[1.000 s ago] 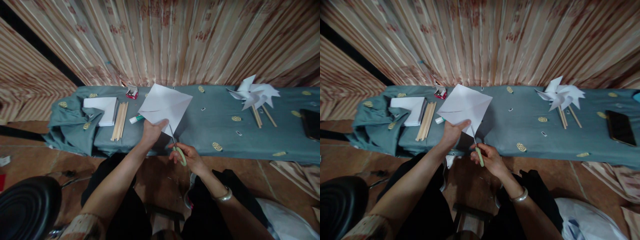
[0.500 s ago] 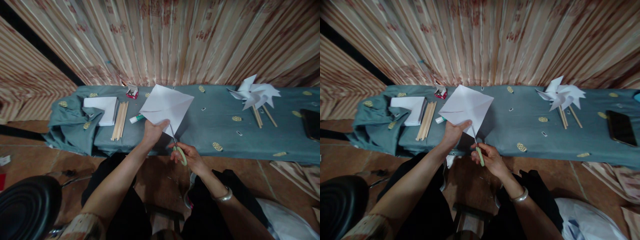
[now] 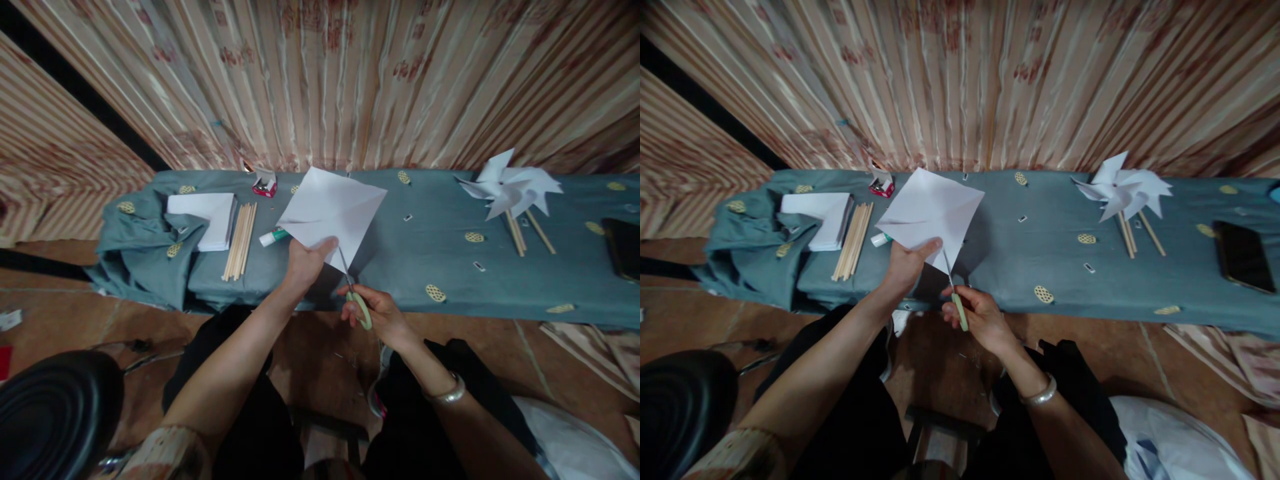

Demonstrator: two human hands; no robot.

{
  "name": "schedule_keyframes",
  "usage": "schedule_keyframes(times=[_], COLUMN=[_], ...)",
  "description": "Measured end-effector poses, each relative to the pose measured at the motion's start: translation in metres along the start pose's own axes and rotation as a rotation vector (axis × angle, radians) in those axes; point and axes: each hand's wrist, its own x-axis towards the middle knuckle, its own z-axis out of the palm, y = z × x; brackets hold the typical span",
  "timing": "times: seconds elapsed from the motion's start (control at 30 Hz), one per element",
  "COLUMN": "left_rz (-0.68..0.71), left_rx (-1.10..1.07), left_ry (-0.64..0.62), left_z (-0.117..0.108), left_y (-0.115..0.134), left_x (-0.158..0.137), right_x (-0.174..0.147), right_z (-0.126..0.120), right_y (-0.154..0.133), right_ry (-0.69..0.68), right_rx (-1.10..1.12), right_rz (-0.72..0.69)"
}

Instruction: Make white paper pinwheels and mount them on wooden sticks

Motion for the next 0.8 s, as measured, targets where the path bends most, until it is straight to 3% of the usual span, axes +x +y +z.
schedule_keyframes(times=[0.6,0.8], left_rz=[0.035,-0.011], left_rx=[0.052,0.065], left_ry=[-0.031,-0.037], left_z=[-0.0030,-0.0016], left_y=[0.0003,0.0001], left_x=[0.0003,-0.0033], right_x=[-0.0002,0.0003], right_z=[0.0007,-0.0001], right_y=[-0.0038,-0.0022], right_ry=[0.018,0.023], right_rx=[-0.016,0.007], right_rz=[0.019,0.001])
